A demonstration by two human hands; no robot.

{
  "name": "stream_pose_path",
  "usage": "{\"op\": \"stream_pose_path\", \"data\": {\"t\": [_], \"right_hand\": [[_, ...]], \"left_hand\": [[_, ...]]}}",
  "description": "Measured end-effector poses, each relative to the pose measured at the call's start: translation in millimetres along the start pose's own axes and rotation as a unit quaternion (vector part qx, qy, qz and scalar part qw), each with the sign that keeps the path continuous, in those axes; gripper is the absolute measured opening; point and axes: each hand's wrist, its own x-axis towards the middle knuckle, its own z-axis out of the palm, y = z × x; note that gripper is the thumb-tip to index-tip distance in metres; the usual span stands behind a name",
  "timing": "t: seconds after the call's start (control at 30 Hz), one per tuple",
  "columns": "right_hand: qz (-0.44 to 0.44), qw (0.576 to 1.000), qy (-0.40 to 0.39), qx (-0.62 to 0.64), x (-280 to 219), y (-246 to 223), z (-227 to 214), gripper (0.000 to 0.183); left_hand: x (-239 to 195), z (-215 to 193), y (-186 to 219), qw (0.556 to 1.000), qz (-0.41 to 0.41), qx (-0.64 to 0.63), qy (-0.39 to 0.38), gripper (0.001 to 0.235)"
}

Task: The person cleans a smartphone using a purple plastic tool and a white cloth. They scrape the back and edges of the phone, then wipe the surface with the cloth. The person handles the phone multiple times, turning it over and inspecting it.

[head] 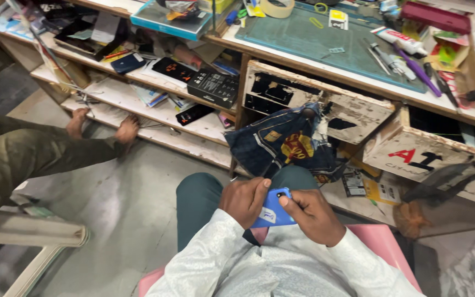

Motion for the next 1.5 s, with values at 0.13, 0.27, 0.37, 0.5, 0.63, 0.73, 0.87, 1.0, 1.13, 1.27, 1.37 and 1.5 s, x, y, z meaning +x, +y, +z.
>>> {"op": "stream_pose_path", "data": {"t": [0.13, 0.27, 0.37, 0.5, 0.63, 0.73, 0.87, 1.0, 1.13, 1.27, 1.37, 1.5], "right_hand": [[0.020, 0.998, -0.037, 0.040, 1, 0, -3, 0.042], [0.057, 0.998, -0.028, 0.017, 3, -2, -4, 0.051], [0.049, 0.998, -0.029, -0.015, 3, -3, -4, 0.050], [0.024, 0.999, -0.012, -0.040, 5, 3, -5, 0.048], [-0.008, 0.999, 0.040, 0.025, 4, 15, -9, 0.049], [-0.019, 0.995, 0.077, 0.060, 3, 20, -12, 0.051], [0.005, 0.998, 0.001, 0.060, 3, 18, -15, 0.048], [0.053, 0.997, -0.050, 0.009, 8, 7, -11, 0.040], [0.087, 0.995, -0.041, -0.040, 7, -4, -4, 0.036], [0.048, 0.998, -0.010, -0.051, 6, -4, -4, 0.035], [0.044, 0.998, 0.006, -0.053, 8, 5, -5, 0.037], [0.078, 0.989, 0.073, 0.105, 12, 25, 4, 0.042]], "left_hand": [[-2, -2, 2, 0.999, 0.027, 0.037, -0.026, 0.037], [-3, 3, 7, 0.995, 0.058, 0.058, -0.057, 0.031], [-3, 5, 6, 0.995, 0.058, 0.048, -0.067, 0.028], [0, 6, 0, 0.997, 0.061, 0.047, -0.029, 0.031], [6, 0, -12, 0.997, -0.070, -0.006, 0.035, 0.033], [14, -8, -23, 0.990, -0.088, -0.077, 0.080, 0.037], [14, -7, -29, 0.987, -0.097, -0.102, 0.074, 0.039], [12, -4, -24, 0.998, -0.043, -0.024, 0.045, 0.043], [9, 2, -22, 0.998, 0.018, -0.020, 0.061, 0.042], [6, 7, -35, 0.995, -0.065, -0.062, 0.049, 0.040], [7, 13, -53, 0.983, -0.106, -0.146, 0.029, 0.042], [13, 22, -69, 0.916, -0.181, -0.359, -0.002, 0.025]]}}
